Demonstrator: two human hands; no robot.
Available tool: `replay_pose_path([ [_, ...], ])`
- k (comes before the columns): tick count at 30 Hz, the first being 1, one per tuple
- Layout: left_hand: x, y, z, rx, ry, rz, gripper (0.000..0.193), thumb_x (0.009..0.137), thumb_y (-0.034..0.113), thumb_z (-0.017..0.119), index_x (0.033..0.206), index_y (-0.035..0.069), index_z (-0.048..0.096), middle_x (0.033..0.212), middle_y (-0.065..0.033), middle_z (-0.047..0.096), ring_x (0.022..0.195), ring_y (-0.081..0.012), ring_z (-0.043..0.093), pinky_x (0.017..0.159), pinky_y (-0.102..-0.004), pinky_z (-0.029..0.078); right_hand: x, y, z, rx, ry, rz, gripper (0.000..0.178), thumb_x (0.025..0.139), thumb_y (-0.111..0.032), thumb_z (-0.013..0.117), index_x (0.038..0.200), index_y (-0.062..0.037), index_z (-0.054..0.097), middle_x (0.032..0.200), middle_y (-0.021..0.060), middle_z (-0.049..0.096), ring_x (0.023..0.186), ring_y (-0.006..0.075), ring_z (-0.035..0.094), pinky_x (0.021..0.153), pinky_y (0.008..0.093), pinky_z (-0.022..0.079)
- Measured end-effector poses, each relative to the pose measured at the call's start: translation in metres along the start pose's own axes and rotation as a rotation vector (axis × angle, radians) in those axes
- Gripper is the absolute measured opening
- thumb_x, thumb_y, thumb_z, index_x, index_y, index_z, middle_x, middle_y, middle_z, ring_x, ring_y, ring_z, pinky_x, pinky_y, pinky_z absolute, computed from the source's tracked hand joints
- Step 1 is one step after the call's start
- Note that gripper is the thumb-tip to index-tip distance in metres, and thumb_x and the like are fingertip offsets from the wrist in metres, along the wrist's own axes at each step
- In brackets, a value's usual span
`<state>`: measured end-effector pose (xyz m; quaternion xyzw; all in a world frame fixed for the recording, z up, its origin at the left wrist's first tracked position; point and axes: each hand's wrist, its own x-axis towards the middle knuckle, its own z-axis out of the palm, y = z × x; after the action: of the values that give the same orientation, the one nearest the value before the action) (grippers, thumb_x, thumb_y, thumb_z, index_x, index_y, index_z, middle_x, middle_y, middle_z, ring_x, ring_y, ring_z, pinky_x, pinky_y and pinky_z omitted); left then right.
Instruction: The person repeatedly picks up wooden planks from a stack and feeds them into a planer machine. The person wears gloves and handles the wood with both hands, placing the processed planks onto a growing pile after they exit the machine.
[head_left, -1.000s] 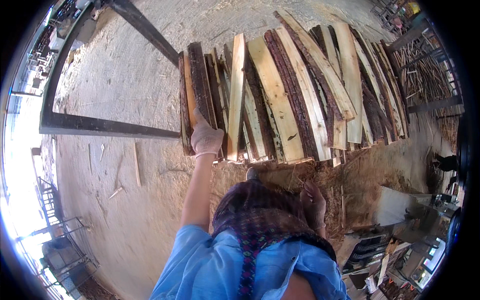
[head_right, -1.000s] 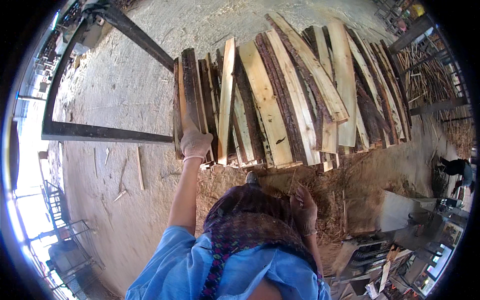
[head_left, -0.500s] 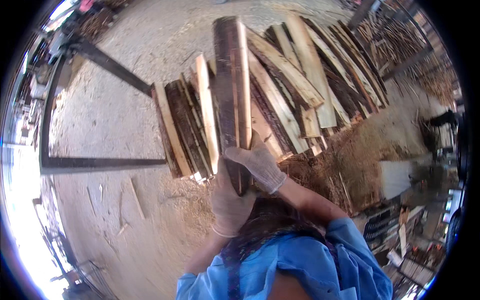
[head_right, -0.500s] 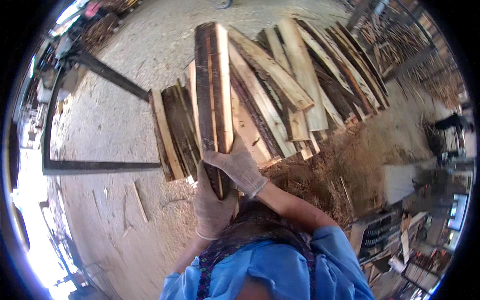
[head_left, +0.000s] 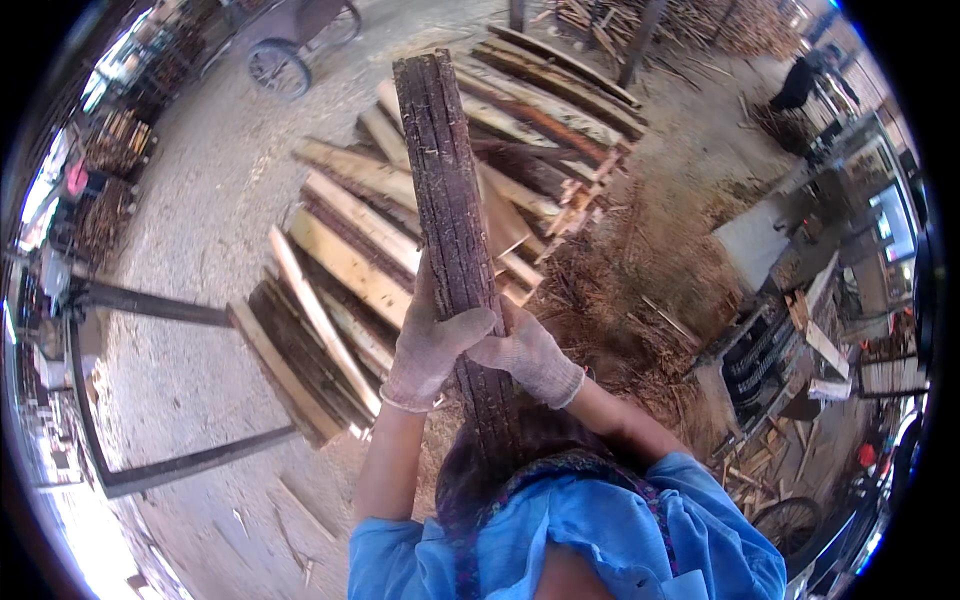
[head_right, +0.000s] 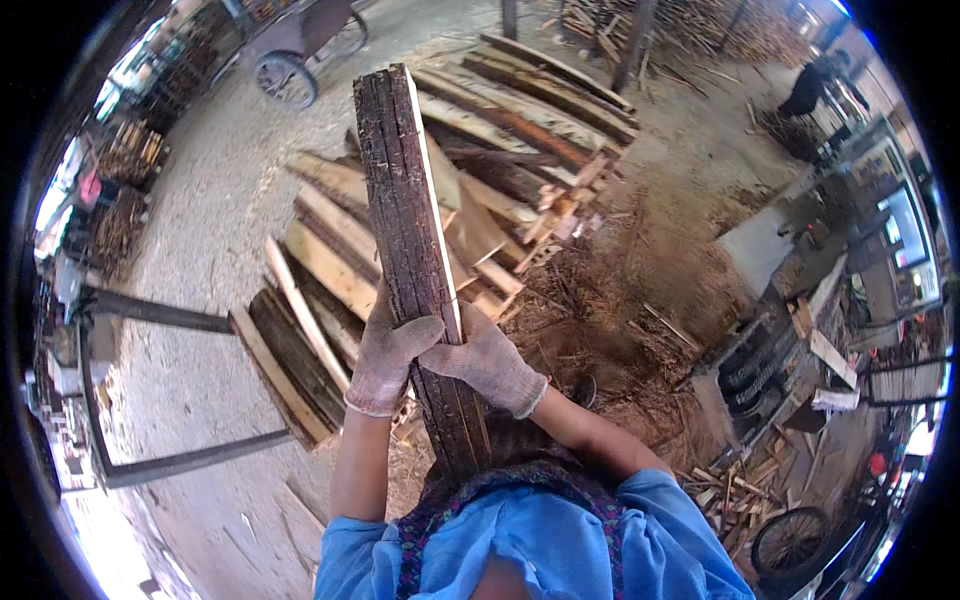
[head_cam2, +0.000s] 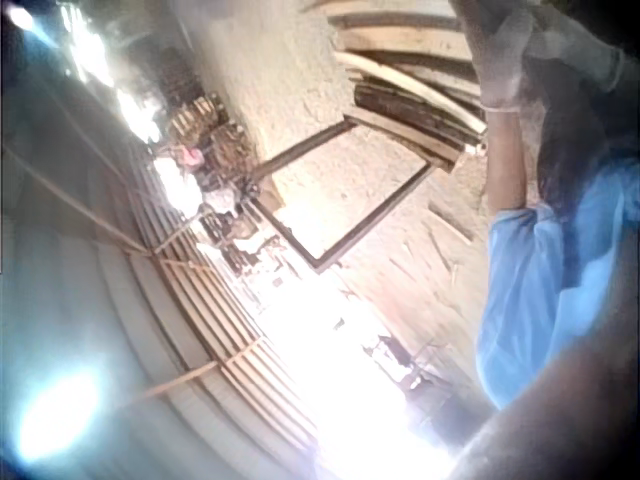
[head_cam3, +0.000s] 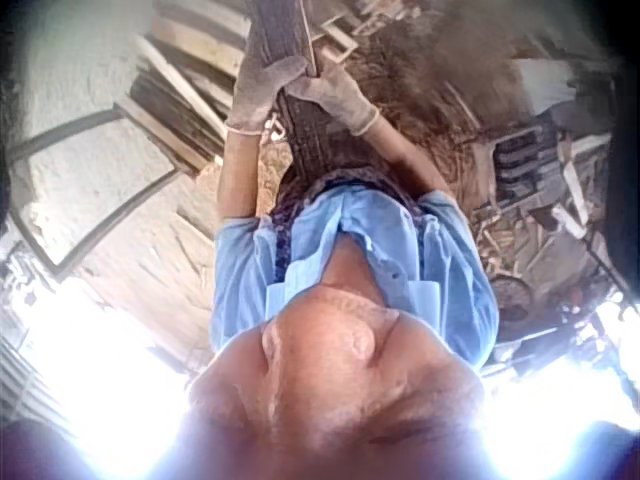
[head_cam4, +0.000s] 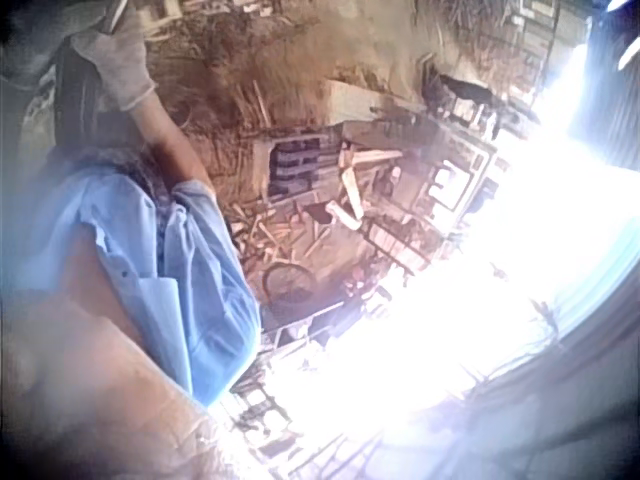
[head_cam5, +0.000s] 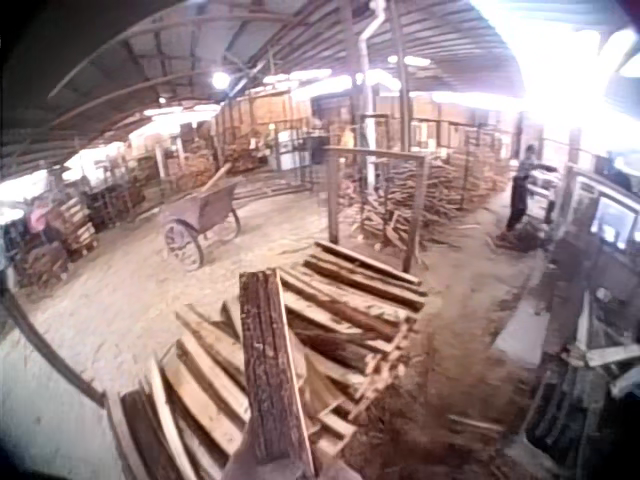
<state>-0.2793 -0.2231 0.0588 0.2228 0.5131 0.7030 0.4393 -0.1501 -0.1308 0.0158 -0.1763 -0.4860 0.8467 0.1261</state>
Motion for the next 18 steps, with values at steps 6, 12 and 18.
replay_pose_path([
  [6,0.032,-0.038,0.072,-0.138,-0.043,-0.095,0.085,0.08,0.005,0.079,0.156,-0.005,0.042,0.124,-0.0114,0.069,0.106,-0.0216,0.07,0.095,-0.0326,0.058,-0.053,-0.041,-0.075,-0.026,0.197,-0.106,0.069,0.086,-0.018,0.081,0.146,0.0023,0.053,0.125,0.0061,0.07,0.111,0.0137,0.065,0.098,0.0319,0.055],
  [12,0.072,-0.077,0.161,0.291,0.056,0.105,0.099,0.086,0.023,0.086,0.165,0.0,0.03,0.129,-0.0076,0.06,0.104,-0.0137,0.062,0.089,-0.0296,0.055,-0.119,-0.078,-0.176,-0.04,0.467,-0.145,0.069,0.082,-0.024,0.084,0.138,0.0016,0.053,0.12,0.0081,0.065,0.104,0.0151,0.066,0.093,0.0334,0.058],
  [18,0.114,-0.144,0.232,0.341,0.087,0.358,0.097,0.099,0.055,0.073,0.165,-0.002,0.032,0.14,-0.0138,0.059,0.121,-0.018,0.059,0.104,-0.0323,0.05,-0.169,-0.127,-0.237,-0.304,0.743,-0.111,0.079,0.075,-0.036,0.09,0.135,0.0021,0.056,0.106,0.0114,0.072,0.097,0.0194,0.069,0.088,0.0348,0.057],
])
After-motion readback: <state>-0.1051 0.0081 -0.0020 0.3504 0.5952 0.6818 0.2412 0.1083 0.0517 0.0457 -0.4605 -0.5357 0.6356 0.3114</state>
